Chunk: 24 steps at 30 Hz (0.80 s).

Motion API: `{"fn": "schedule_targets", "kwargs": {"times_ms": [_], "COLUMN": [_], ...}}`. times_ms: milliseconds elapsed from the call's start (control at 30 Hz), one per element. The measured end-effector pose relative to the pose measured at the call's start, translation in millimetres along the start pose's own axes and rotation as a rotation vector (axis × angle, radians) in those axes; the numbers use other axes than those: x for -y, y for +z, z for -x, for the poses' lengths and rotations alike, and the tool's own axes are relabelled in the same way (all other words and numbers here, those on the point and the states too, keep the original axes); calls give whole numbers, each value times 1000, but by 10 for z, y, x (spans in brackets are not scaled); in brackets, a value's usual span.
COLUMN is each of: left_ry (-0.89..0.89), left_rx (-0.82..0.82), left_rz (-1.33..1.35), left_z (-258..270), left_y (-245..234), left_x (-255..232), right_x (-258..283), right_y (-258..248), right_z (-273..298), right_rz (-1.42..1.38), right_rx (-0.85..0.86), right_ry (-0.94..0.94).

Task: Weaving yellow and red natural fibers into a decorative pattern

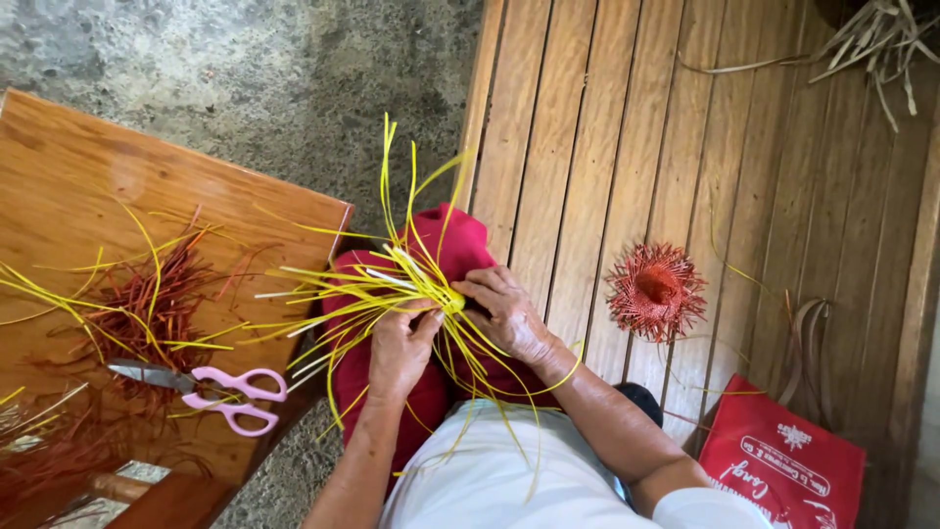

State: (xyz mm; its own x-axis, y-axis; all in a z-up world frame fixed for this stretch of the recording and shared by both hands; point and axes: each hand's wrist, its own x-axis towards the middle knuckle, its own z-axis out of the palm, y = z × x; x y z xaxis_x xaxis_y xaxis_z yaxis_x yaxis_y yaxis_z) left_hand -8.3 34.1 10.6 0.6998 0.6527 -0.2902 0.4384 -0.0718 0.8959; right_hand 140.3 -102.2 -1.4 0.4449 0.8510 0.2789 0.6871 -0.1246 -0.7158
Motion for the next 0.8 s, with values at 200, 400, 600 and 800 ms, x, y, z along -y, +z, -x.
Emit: {"fn": "schedule_targets", "kwargs": {"times_ms": [200, 400, 600, 800], "left_ry": [-39, -114, -128, -84], "left_rx": [-20, 19, -5, -61], "left_rz": [3, 157, 206, 133], "left_z": [4, 34, 24, 1], "left_y": [10, -20, 84, 16], "left_x": [56, -106, 138, -157], "right_x": [53, 36, 4, 98], "right_y": [-47, -17, -4, -170], "right_z": [-18, -15, -7, -114], "right_rz": [1, -12, -26, -45], "right_rx": [-25, -31, -14, 44], "right_ry": [-1, -2, 9, -19]}}
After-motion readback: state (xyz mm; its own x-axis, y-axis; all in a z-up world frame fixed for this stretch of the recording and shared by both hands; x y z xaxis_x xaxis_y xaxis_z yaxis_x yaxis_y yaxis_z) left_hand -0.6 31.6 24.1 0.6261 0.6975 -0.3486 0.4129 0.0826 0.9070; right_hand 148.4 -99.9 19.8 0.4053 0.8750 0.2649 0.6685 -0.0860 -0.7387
